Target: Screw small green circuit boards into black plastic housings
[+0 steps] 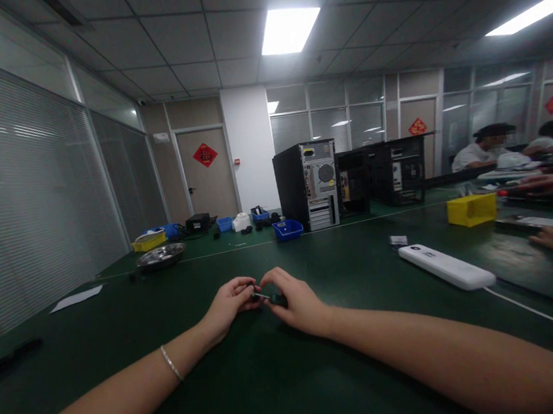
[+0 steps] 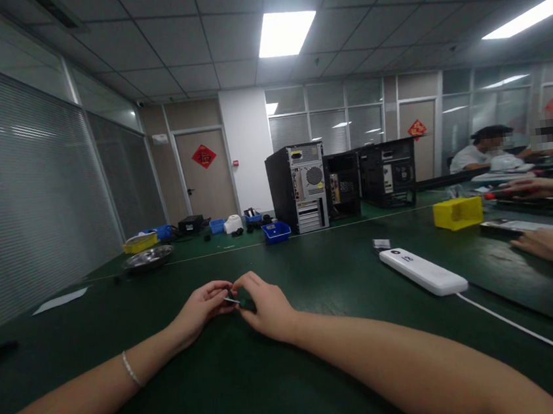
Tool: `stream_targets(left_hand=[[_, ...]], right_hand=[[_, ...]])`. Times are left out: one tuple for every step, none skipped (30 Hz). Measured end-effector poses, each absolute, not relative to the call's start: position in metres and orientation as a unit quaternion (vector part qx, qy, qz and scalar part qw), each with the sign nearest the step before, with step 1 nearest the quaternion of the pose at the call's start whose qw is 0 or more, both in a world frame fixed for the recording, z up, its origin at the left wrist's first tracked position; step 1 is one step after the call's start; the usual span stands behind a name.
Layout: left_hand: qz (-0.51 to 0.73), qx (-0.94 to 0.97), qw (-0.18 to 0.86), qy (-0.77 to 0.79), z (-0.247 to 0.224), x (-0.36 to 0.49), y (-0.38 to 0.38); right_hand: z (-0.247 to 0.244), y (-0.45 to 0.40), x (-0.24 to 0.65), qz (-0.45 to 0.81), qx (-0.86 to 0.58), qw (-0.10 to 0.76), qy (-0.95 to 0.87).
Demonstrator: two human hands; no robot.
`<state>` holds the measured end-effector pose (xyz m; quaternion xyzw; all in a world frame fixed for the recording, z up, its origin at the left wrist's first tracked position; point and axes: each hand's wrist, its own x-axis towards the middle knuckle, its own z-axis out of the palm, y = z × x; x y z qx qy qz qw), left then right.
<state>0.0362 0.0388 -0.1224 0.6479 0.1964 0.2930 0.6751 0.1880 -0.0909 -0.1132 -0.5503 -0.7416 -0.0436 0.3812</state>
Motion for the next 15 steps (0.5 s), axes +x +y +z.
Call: stream_targets(left_hand=[[0.307, 0.633, 0.68, 0.207, -0.123, 0.037, 0.043], [0.325, 0.619, 0.682, 0.214, -0.124, 0.037, 0.048], [0.343, 0.608, 0.681, 0.22, -0.125, 0.037, 0.054], [0.364, 0.599, 0.676, 0.228, -0.126, 0.037, 0.06], [0.393, 0.59, 0.664, 0.238, -0.126, 0.037, 0.067], [0.422, 0.584, 0.647, 0.248, -0.127, 0.036, 0.075], [0.466, 0.571, 0.619, 0.27, -0.127, 0.034, 0.084], [0.49, 0.563, 0.603, 0.282, -0.127, 0.032, 0.093], [0.51, 0.554, 0.59, 0.293, -0.127, 0.028, 0.102], [0.529, 0.545, 0.576, 0.303, -0.125, 0.025, 0.112], [0.549, 0.534, 0.561, 0.315, -0.124, 0.02, 0.121], [0.569, 0.522, 0.546, 0.326, -0.122, 0.016, 0.13], [0.588, 0.509, 0.531, 0.336, -0.12, 0.011, 0.139], [0.607, 0.495, 0.517, 0.346, -0.118, 0.006, 0.147], [0.619, 0.484, 0.507, 0.353, -0.115, 0.001, 0.154]], right_hand=[[-0.114, -0.09, 0.189, -0.043, -0.553, 0.39, -0.735], [-0.115, -0.089, 0.191, -0.041, -0.555, 0.398, -0.729], [-0.116, -0.088, 0.192, -0.038, -0.556, 0.405, -0.725], [-0.116, -0.087, 0.194, -0.033, -0.555, 0.408, -0.724], [-0.117, -0.087, 0.195, -0.026, -0.554, 0.41, -0.724], [-0.117, -0.087, 0.196, -0.017, -0.553, 0.41, -0.725], [-0.117, -0.087, 0.196, -0.008, -0.551, 0.409, -0.727], [-0.117, -0.087, 0.197, -0.002, -0.55, 0.406, -0.73], [-0.117, -0.087, 0.197, 0.003, -0.548, 0.402, -0.734], [-0.116, -0.088, 0.196, 0.007, -0.545, 0.398, -0.739], [-0.116, -0.088, 0.196, 0.009, -0.542, 0.392, -0.743], [-0.115, -0.089, 0.196, 0.011, -0.539, 0.387, -0.748], [-0.115, -0.09, 0.195, 0.012, -0.537, 0.381, -0.752], [-0.114, -0.091, 0.195, 0.014, -0.536, 0.375, -0.756], [-0.113, -0.092, 0.194, 0.016, -0.536, 0.369, -0.76]])
